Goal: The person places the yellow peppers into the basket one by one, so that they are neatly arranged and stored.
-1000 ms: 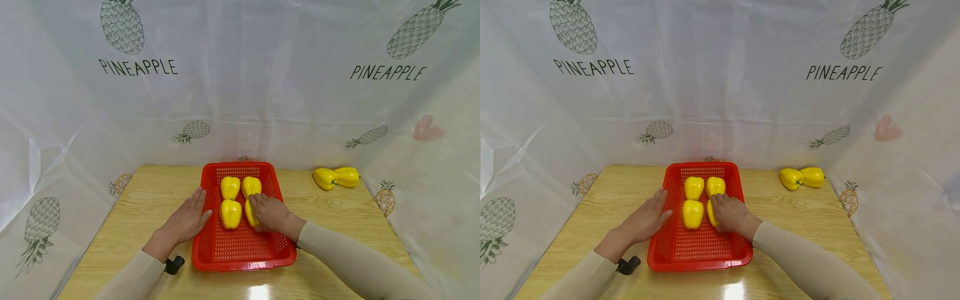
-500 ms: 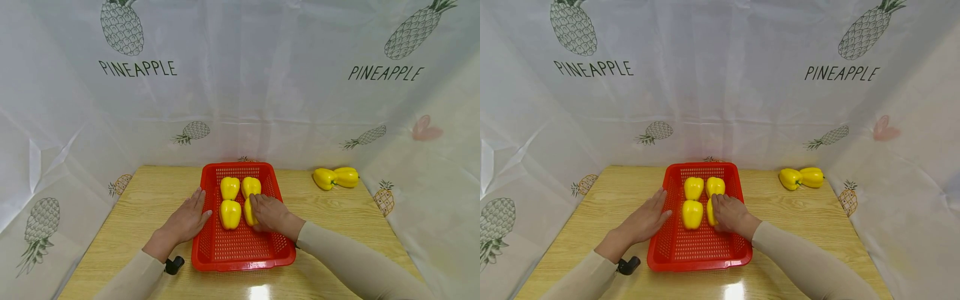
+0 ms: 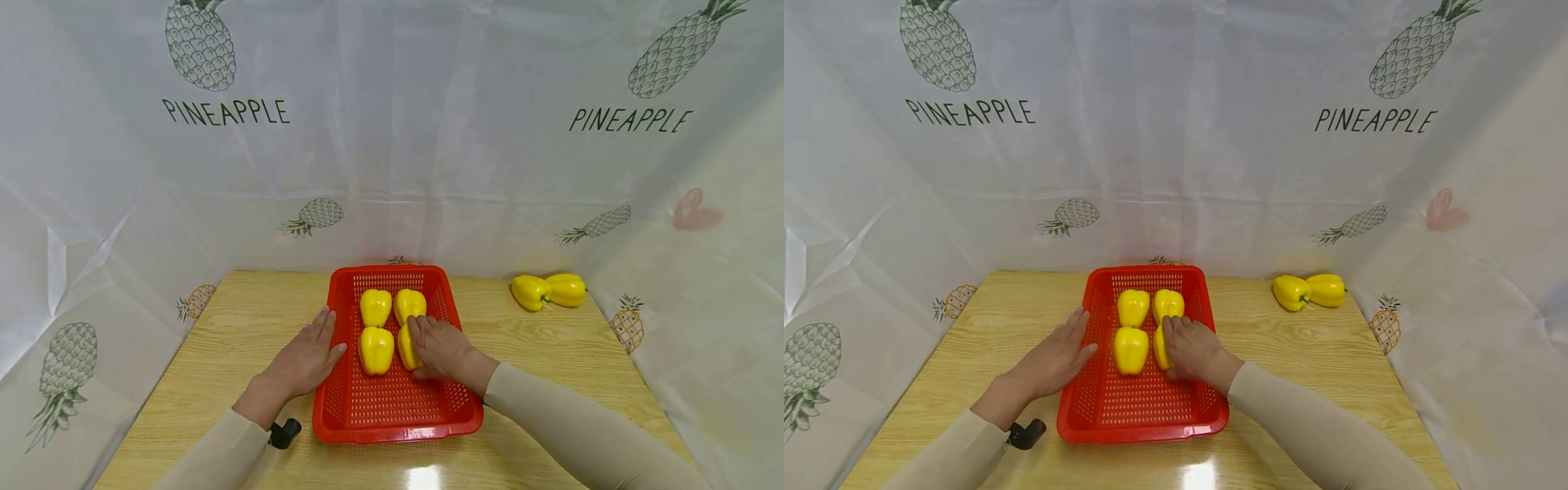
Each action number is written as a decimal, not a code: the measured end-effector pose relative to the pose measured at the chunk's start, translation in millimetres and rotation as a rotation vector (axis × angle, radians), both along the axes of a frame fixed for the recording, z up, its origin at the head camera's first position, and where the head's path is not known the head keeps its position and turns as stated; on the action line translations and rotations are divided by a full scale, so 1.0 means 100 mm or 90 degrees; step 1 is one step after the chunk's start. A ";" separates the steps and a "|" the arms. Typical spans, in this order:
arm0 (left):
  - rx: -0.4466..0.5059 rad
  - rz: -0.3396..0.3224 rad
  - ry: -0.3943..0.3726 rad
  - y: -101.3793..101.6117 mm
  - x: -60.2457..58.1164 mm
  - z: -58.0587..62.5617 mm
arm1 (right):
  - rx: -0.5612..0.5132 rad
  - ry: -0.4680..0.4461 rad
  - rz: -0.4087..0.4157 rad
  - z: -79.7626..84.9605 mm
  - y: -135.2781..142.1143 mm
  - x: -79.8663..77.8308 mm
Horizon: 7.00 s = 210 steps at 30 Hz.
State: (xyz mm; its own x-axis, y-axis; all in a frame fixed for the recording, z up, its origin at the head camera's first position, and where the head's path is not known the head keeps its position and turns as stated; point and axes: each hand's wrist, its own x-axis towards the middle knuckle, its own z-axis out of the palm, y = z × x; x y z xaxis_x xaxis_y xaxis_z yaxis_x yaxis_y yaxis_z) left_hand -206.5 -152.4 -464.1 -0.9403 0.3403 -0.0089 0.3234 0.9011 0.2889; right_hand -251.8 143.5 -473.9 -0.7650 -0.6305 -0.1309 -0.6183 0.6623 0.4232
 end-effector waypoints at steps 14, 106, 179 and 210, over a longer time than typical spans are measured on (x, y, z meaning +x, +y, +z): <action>-0.048 -0.001 0.023 0.03 0.01 0.04 | -0.071 0.037 0.036 -0.01 0.03 0.00; -0.057 0.002 0.028 0.09 0.04 0.03 | -0.302 0.051 -0.286 -0.14 2.32 -0.95; -0.023 -0.004 0.001 0.03 -0.02 0.03 | -0.233 0.074 -0.100 -0.18 1.78 -0.22; -0.030 -0.005 -0.006 0.03 -0.03 0.06 | -0.183 0.220 0.025 0.39 1.57 -0.15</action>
